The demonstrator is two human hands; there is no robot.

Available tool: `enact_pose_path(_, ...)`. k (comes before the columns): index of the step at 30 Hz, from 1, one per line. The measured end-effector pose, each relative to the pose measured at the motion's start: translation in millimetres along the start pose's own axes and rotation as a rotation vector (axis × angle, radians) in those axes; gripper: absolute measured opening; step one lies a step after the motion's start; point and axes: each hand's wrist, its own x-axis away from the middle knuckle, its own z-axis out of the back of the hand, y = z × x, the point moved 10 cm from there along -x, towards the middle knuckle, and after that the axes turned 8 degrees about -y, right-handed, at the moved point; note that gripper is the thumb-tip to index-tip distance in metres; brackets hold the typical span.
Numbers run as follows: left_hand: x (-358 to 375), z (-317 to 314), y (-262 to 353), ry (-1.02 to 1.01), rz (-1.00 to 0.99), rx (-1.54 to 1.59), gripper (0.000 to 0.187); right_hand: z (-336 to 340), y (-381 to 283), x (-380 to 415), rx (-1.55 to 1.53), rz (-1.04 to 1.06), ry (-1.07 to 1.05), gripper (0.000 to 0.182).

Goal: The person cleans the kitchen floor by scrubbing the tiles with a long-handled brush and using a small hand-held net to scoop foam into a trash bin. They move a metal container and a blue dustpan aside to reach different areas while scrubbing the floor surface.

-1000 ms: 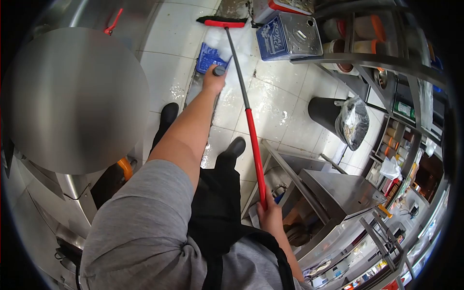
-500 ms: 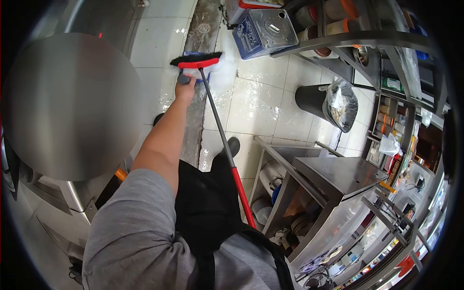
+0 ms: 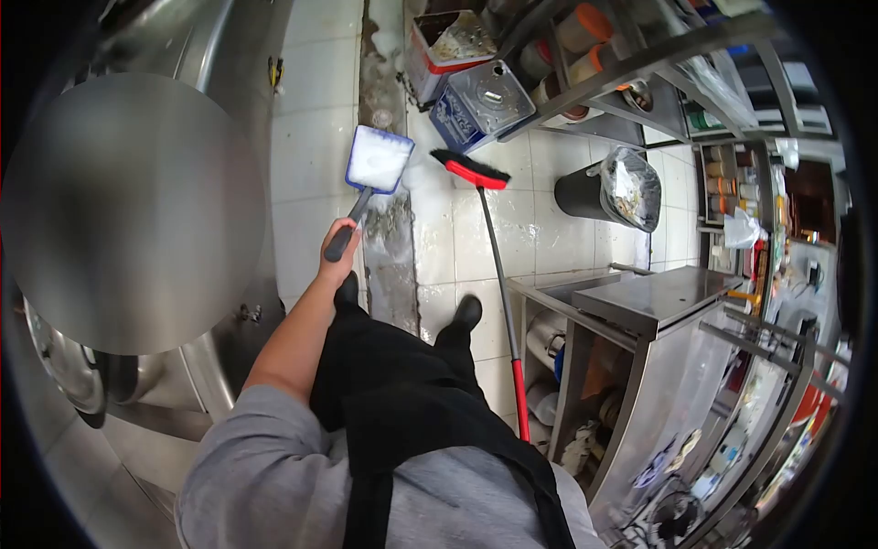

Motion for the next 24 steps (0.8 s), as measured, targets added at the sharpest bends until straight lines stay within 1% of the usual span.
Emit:
enact_pose_path(2,16,3,57,-0.086,-0.012,-0.148,0.011,-5,10,-4,-0.011,0.007,0.015,0.072)
enact_pose_path(3,20,2,84,-0.111,-0.034,-0.168,0.011,-7,18,-6,-0.019,0.016,0.025,0.072)
enact_pose_path(5,32,-9,138,-0.201,-0.103,-0.332,0.011,-10,35,-14,-0.043,0.024,0.035,0.072)
enact_pose_path(6,37,-15,163,-0.226,-0.127,-0.355,0.011,-13,47,-19,-0.06,0.031,0.041,0.072)
enact_pose_path(8,47,-42,219,-0.332,-0.238,-0.43,0.01,-19,71,-29,-0.104,0.044,0.049,0.072)
enact_pose_path(9,53,-59,251,-0.352,-0.255,-0.451,0.01,-22,84,-34,-0.122,0.052,0.051,0.072)
enact_pose_path(11,66,-98,300,-0.438,-0.138,-0.56,0.01,-28,112,-46,-0.156,0.068,0.049,0.072)
enact_pose_path(12,69,-117,321,-0.444,-0.15,-0.574,0.01,-29,127,-51,-0.169,0.077,0.045,0.072)
enact_pose_path(14,71,-161,346,-0.503,-0.096,-0.546,0.009,-35,156,-61,-0.199,0.096,0.039,0.072)
enact_pose_path(15,72,-186,355,-0.555,-0.03,-0.441,0.008,-38,169,-66,-0.214,0.106,0.034,0.072)
enact_pose_path(17,80,-240,385,-0.504,0.046,-0.389,0.007,-36,196,-72,-0.248,0.12,0.028,0.072)
enact_pose_path(19,77,-289,399,-0.485,0.074,-0.409,0.007,-39,222,-75,-0.272,0.132,0.02,0.073)
enact_pose_path(21,73,-349,408,-0.553,0.041,-0.338,0.008,-40,242,-79,-0.298,0.143,0.019,0.073)
enact_pose_path(23,66,-413,418,-0.611,-0.017,-0.34,0.008,-40,256,-82,-0.312,0.153,0.022,0.073)
enact_pose_path(24,70,-451,427,-0.682,-0.081,-0.351,0.007,-39,258,-83,-0.322,0.161,0.033,0.073)
